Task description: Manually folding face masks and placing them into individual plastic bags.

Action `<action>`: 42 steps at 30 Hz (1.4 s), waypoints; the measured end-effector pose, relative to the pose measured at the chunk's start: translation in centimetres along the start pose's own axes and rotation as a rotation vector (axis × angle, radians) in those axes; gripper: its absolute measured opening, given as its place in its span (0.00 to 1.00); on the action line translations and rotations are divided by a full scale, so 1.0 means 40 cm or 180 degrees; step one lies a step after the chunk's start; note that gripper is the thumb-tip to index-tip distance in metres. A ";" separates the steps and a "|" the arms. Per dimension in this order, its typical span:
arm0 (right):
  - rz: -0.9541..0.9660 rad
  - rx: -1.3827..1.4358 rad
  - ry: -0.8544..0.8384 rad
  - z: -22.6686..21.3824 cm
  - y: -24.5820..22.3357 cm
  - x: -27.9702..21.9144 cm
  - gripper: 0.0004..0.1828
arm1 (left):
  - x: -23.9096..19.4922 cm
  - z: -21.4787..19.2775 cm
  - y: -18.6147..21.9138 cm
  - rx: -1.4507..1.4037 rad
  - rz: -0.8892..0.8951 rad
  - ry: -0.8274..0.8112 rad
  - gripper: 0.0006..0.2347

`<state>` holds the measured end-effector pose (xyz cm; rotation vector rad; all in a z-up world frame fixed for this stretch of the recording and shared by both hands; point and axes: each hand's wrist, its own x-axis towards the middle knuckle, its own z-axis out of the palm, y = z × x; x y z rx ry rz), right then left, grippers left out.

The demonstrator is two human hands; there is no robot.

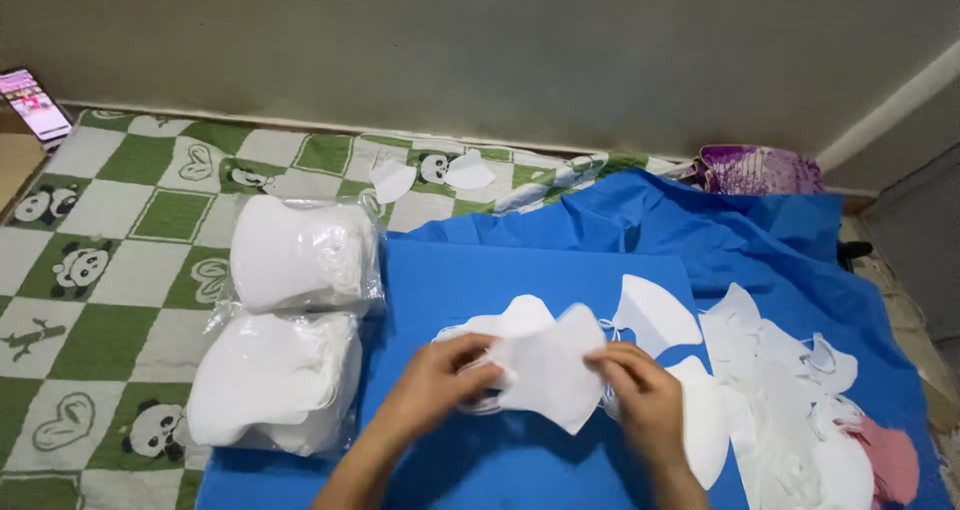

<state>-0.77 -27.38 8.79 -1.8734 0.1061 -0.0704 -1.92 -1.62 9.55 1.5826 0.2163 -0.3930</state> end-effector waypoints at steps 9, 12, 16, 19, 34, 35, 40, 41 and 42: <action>-0.0526 -0.0692 -0.0194 0.110 0.060 0.068 0.29 | 0.034 -0.036 -0.038 0.1111 0.0333 0.0953 0.15; -0.0886 -0.1144 -0.0211 0.127 0.085 0.078 0.26 | 0.075 -0.047 -0.109 0.1829 0.0670 0.1215 0.17; -0.0885 -0.1623 -0.0225 0.146 0.102 0.075 0.25 | 0.073 -0.045 -0.119 0.1786 0.0610 0.1121 0.22; -0.1406 -0.1971 -0.0172 0.149 0.129 0.085 0.24 | 0.072 -0.047 -0.124 0.2070 0.0755 0.1035 0.23; -0.1602 -0.2800 -0.0181 0.139 0.220 0.049 0.41 | 0.296 0.039 -0.100 0.3565 0.0554 0.0487 0.33; -0.1574 -0.2641 -0.0201 0.144 0.216 0.044 0.40 | 0.302 0.047 -0.098 0.3447 0.0524 0.0403 0.31; -0.1532 -0.2295 -0.0424 0.155 0.225 0.044 0.41 | 0.306 0.061 -0.107 0.3204 0.0160 0.0131 0.33; -0.1576 -0.2155 -0.0451 0.154 0.220 0.042 0.43 | 0.307 0.056 -0.122 0.3168 0.0226 0.0091 0.29; -0.1620 -0.2014 -0.0479 0.152 0.215 0.040 0.44 | 0.309 0.051 -0.136 0.3132 0.0292 0.0052 0.25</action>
